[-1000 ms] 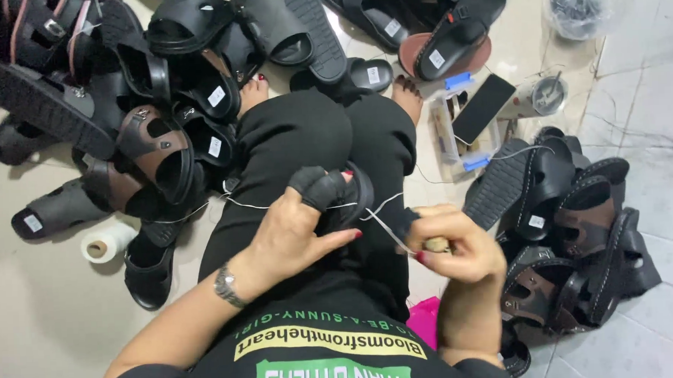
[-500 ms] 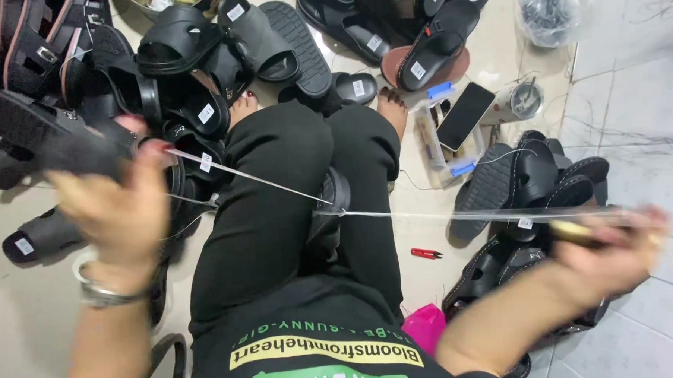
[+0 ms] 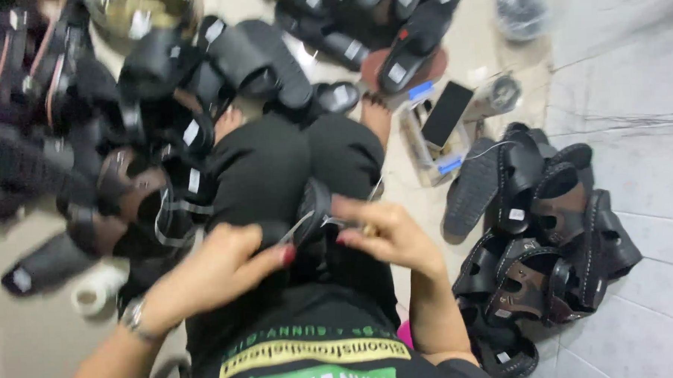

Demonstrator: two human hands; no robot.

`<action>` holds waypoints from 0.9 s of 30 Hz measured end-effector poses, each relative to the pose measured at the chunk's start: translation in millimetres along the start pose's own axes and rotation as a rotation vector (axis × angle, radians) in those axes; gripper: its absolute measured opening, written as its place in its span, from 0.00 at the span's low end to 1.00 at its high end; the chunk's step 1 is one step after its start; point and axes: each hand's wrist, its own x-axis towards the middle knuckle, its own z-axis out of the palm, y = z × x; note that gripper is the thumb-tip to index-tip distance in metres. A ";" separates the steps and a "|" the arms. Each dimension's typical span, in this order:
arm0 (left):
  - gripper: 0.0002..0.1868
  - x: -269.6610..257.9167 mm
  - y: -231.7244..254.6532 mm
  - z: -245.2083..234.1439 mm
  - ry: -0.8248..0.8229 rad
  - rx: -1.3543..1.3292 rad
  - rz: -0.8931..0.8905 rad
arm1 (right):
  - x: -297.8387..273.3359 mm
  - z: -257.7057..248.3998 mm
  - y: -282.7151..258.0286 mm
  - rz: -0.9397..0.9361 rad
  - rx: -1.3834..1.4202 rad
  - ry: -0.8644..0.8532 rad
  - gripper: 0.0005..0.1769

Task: Hand-stitching the sole of a black sandal using a needle and thread for repair.

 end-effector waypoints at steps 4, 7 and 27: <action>0.17 1.4 -22.3 24.6 -0.201 -0.840 -0.065 | -1.6 2.2 26.5 -0.007 0.416 -0.013 0.03; 0.24 23.4 -2.3 26.1 0.068 -0.650 0.174 | 1.7 22.3 39.8 0.064 0.978 0.022 0.07; 0.29 -19.2 -33.6 119.8 0.696 0.331 0.161 | 57.3 65.0 4.2 0.002 -0.089 0.416 0.24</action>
